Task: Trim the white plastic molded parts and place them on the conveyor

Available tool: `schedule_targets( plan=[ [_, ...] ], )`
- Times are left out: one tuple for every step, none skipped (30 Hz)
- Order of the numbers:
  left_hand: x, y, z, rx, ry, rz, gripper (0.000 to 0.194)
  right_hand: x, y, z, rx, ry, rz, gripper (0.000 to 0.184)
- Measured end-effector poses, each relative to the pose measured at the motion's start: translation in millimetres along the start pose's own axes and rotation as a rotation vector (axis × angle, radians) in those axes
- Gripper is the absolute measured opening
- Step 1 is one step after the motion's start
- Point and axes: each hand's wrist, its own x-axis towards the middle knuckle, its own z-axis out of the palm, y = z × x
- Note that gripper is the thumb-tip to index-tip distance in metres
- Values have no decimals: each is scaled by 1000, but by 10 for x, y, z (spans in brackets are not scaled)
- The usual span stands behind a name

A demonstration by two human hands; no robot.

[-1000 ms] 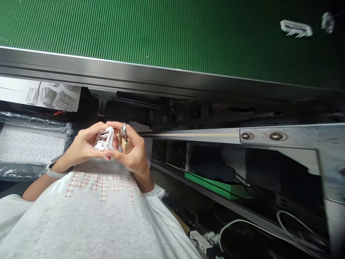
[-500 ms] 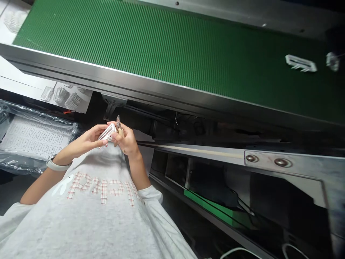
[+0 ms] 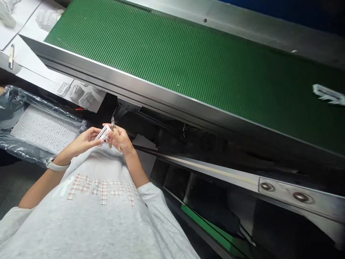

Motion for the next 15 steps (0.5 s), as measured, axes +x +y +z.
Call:
schedule_targets(
  plan=[
    [-7,-1,-13,1,9,-2,58,14,1,8,3,-5,10,60],
    [-11,-1,-30,3,17,-6,58,28,5,16,5,-9,20,60],
    [-14,-2,-51,5,25,-10,59,44,11,25,6,-12,29,60],
    [-15,-3,-75,8,30,-16,59,61,20,34,6,-15,40,61],
    [-15,-6,-101,12,36,-21,60,82,33,45,6,-18,50,61],
    [-17,-11,-127,17,41,-26,60,105,48,58,4,-21,62,61],
    [-21,-21,-154,23,48,-30,61,133,67,73,1,-24,75,61],
    [-28,-36,-179,31,56,-33,62,166,89,90,-3,-28,88,61],
    [-37,-55,-205,40,65,-36,62,205,115,108,-7,-33,105,61],
    [-48,-78,-234,51,76,-39,64,249,145,127,-13,-39,124,61],
    [-58,-103,-270,66,89,-43,65,299,178,145,-20,-44,146,61],
    [-63,-126,-319,86,105,-48,67,352,214,161,-27,-46,168,62],
    [-59,-142,-389,113,128,-56,70,407,251,172,-35,-42,189,63],
    [-43,-147,-484,148,160,-64,72,460,289,176,-43,-33,208,65],
    [-12,-135,-609,190,203,-72,75,508,326,171,-51,-17,224,66]
  ],
)
